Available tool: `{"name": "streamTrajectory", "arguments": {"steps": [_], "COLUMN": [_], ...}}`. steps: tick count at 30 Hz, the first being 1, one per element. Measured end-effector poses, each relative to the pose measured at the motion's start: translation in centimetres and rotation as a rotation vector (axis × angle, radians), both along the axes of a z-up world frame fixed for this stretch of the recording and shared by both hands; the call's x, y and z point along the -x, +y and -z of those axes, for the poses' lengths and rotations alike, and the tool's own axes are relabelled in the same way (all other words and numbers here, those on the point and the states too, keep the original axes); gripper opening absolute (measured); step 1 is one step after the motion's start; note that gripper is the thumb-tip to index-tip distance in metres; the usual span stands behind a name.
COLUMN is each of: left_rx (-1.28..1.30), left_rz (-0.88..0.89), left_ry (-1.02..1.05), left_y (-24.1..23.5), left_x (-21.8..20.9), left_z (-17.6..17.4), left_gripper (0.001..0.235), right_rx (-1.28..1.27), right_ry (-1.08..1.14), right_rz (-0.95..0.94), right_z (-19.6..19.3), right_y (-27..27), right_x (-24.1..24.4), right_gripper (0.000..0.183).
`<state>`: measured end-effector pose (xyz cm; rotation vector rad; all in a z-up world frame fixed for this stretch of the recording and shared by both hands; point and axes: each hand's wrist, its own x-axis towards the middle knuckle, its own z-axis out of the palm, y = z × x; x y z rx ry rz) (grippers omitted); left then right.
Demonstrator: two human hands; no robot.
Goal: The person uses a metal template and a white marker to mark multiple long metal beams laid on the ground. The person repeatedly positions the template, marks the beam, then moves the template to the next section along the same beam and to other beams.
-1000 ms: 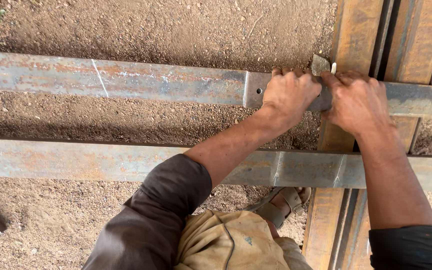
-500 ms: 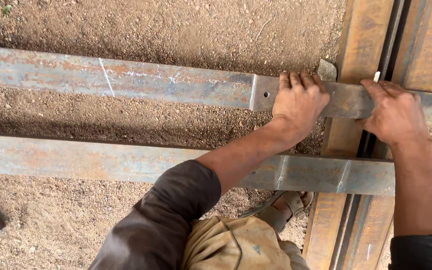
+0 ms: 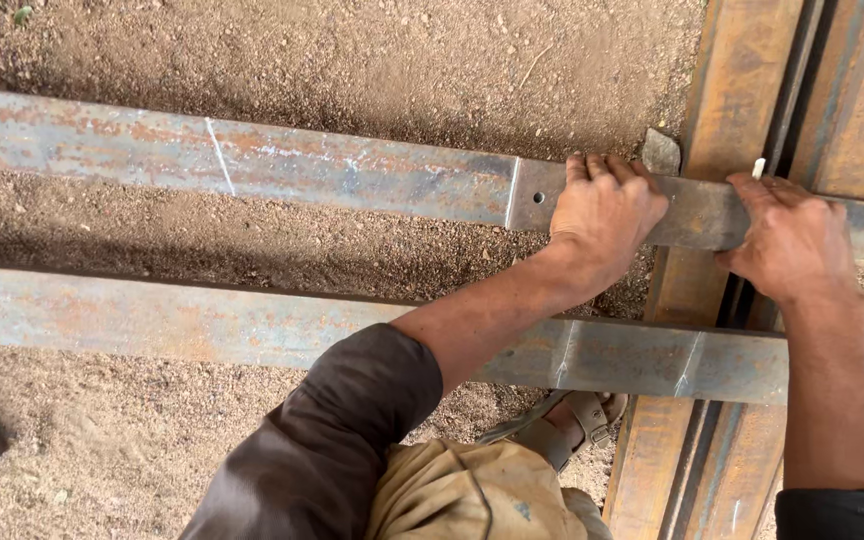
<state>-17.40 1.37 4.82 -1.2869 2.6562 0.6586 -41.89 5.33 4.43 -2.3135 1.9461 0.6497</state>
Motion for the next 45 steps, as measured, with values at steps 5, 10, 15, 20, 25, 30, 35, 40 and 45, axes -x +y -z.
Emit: {"name": "streamTrajectory", "arguments": {"steps": [5,10,15,20,25,30,35,40,45], "left_rx": [-0.072,-0.049,-0.120,-0.085,-0.042,-0.037,-0.087,-0.127,-0.289], "left_rz": [0.006,0.010,0.013,-0.009,-0.002,-0.010,0.022,0.018,-0.122], "left_ry": [-0.022,0.006,0.010,0.045,0.008,-0.020,-0.081,-0.069,0.148], "left_y": [-0.6,-0.3,-0.8,-0.6,-0.6,-0.6,-0.5,-1.3,-3.3], "left_x": [0.1,-0.1,-0.1,-0.1,-0.1,0.5,0.4,0.3,2.5], "left_z": [-0.3,-0.4,-0.7,-0.6,0.0,0.5,-0.3,-0.5,1.0], "left_gripper": [0.060,0.055,0.042,0.040,0.046,0.058,0.078,0.077,0.054], "right_rx": [0.006,0.006,0.027,0.020,-0.027,0.063,0.089,0.131,0.337], "right_ry": [-0.053,-0.093,-0.074,-0.131,-0.083,-0.216,-0.144,-0.248,-0.527], "right_rz": [0.000,0.044,0.049,0.033,0.079,0.005,-0.034,0.087,0.134], "right_z": [-0.6,-0.7,-0.8,-0.8,-0.9,-1.7,-2.0,-3.9,-4.9], "right_y": [-0.4,0.2,0.1,0.1,-0.2,0.5,0.7,1.3,3.1], "right_x": [-0.1,-0.5,-0.2,-0.3,-0.7,0.2,0.0,1.4,4.6], "right_gripper": [0.098,0.094,0.095,0.093,0.097,0.094,0.097,0.080,0.027]}}
